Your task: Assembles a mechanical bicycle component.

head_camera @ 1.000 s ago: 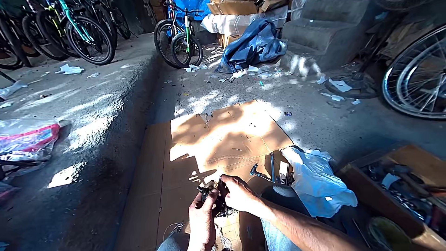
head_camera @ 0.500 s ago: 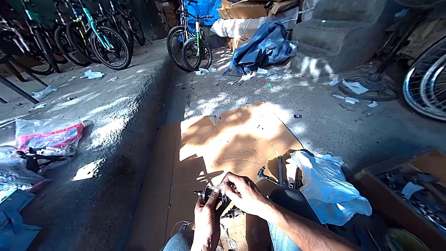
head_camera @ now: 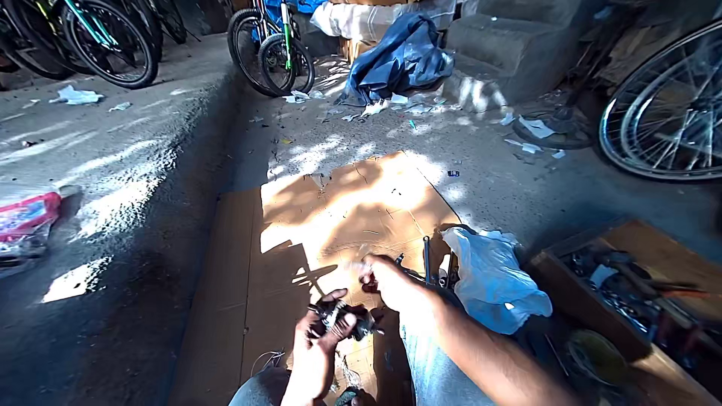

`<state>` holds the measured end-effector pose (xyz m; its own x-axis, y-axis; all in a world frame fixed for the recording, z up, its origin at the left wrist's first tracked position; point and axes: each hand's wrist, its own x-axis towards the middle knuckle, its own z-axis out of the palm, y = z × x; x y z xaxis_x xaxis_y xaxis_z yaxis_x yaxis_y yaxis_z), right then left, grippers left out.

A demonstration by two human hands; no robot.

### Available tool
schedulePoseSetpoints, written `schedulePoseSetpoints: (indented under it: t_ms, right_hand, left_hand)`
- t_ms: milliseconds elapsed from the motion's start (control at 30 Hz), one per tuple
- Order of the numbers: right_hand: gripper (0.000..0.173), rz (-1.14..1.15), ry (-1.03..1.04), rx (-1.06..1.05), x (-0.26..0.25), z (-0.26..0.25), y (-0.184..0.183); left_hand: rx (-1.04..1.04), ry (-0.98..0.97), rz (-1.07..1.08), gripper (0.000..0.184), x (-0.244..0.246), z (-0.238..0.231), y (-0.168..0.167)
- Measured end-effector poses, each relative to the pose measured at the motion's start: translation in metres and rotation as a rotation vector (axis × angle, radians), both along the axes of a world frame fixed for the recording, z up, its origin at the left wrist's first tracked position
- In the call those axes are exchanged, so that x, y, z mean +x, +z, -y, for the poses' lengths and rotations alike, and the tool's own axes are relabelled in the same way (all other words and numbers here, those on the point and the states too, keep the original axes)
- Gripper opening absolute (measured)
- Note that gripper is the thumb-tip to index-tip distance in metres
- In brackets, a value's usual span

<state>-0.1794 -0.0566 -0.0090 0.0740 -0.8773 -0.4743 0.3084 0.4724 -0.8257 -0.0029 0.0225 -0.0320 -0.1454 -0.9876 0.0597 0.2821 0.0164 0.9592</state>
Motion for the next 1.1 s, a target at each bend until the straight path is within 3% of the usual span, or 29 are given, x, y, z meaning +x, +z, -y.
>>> schedulePoseSetpoints:
  t_ms: [67,133,200,267,367,467,533,667,800,933,1100]
  right_hand:
    - [0.027,0.009,-0.025,-0.044,-0.013,0.010,0.000]
    - [0.028,-0.050,0.086,-0.144,-0.015,0.004,-0.003]
    - [0.022,-0.178,0.172,-0.283,-0.009,-0.008,-0.002]
    - [0.017,-0.367,0.187,-0.451,-0.005,-0.012,0.002]
    - [0.019,-0.470,0.124,-0.601,-0.011,-0.013,0.004]
    - [0.019,-0.452,0.047,-0.708,-0.015,-0.010,0.009]
    - [0.019,-0.358,0.015,-0.731,-0.012,-0.011,0.015]
    - [0.015,-0.304,0.147,-0.607,-0.014,-0.019,0.017]
    - [0.026,-0.880,0.407,-0.580,-0.023,-0.007,-0.005]
    - [0.027,-0.938,0.571,-0.674,-0.028,-0.002,-0.030]
    - [0.016,-0.959,0.543,-0.681,-0.023,0.001,-0.018]
  left_hand:
    - [-0.092,-0.137,0.006,0.054,-0.003,-0.008,-0.005]
    - [-0.017,-0.144,-0.082,0.059,-0.007,-0.010,-0.008]
    - [0.114,-0.051,-0.229,0.060,-0.008,-0.008,-0.003]
    - [0.189,0.052,-0.409,0.047,-0.003,-0.004,0.000]
    - [0.264,0.208,-0.542,0.034,0.002,0.001,0.005]
    - [0.477,0.466,-0.287,0.025,-0.005,0.017,0.010]
    - [0.674,0.547,-0.128,0.034,-0.009,0.032,-0.004]
    - [0.843,0.584,-0.154,0.038,-0.018,0.059,-0.040]
    - [0.768,0.506,-0.323,0.031,-0.029,0.064,-0.039]
    - [0.673,0.467,-0.389,0.020,-0.039,0.062,-0.027]
    - [0.621,0.426,-0.369,0.021,-0.040,0.061,-0.027]
